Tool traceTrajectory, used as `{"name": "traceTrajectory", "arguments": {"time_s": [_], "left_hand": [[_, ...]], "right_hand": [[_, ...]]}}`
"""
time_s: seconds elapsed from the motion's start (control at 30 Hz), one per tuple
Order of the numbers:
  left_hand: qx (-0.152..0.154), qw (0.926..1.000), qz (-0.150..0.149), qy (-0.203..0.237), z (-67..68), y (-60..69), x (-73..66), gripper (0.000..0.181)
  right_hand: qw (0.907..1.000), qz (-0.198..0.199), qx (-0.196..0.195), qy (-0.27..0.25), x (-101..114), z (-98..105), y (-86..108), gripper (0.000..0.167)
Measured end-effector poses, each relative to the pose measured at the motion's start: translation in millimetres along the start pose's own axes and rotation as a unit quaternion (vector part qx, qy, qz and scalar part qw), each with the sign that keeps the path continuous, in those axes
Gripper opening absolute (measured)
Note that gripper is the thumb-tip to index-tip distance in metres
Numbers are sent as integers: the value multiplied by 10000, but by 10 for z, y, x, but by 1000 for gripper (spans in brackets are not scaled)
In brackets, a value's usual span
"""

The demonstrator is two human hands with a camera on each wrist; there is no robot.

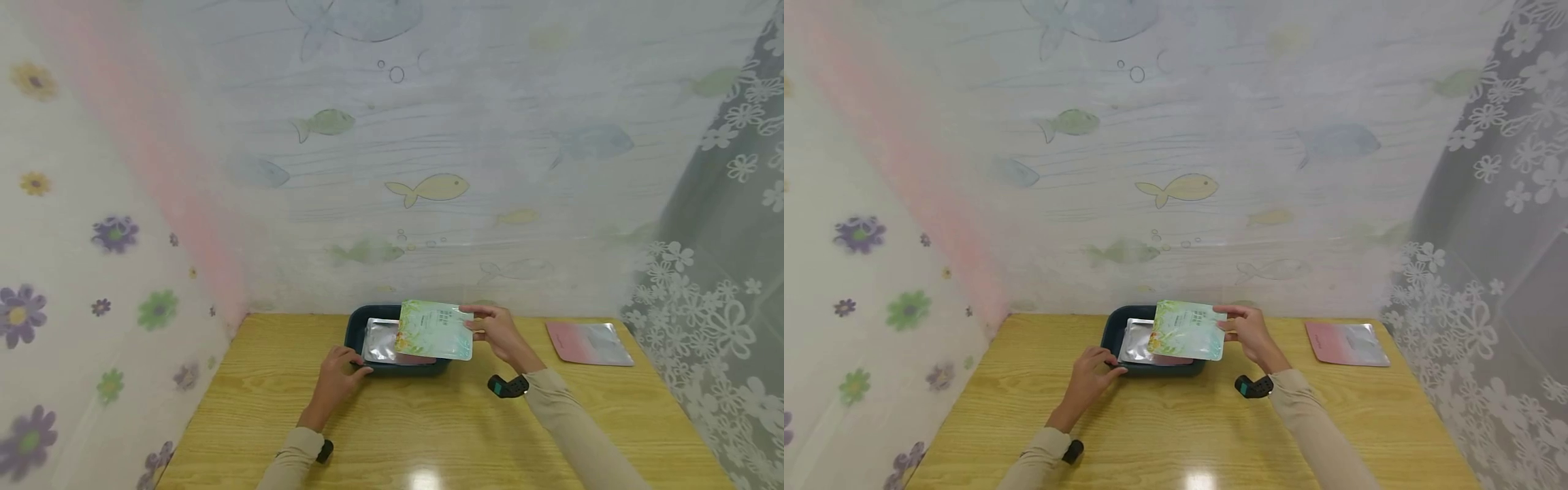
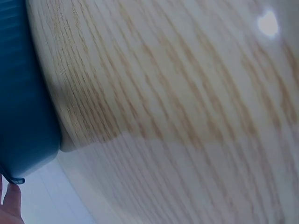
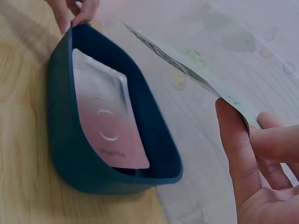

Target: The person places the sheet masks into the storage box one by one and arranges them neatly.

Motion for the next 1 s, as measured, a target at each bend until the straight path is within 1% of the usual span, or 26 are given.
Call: {"name": "traceTrajectory", "arguments": {"time_s": [0.17,0.43,0.57,0.8,1.0], "left_hand": [[20,10000,20,-55,-23,-6,14,28],[94,9999,-39,-24,-47,-20,35,28],[124,9999,-43,-11,-42,-27,36,27],[118,9999,15,-84,-26,-49,29,28],[98,9999,57,-114,-21,-55,43,28]], "right_hand": [[9999,-81,-1,-89,-47,-82,-83,36],[9998,-21,168,-114,-142,-214,-170,36],[9999,-44,131,-102,-193,-276,-226,35],[9998,14,123,172,-290,-375,-304,32],[9995,-66,49,309,-398,-463,-370,32]]}}
Point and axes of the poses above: each hand's wrist, its own y-axis away from the middle knuckle, its own z-axis out of the back of the hand, x = y × z, the point moved 6 cm from there along -y, towards the middle knuckle, and after that the axes turned 12 degrees about z, right-handed, at the moved point
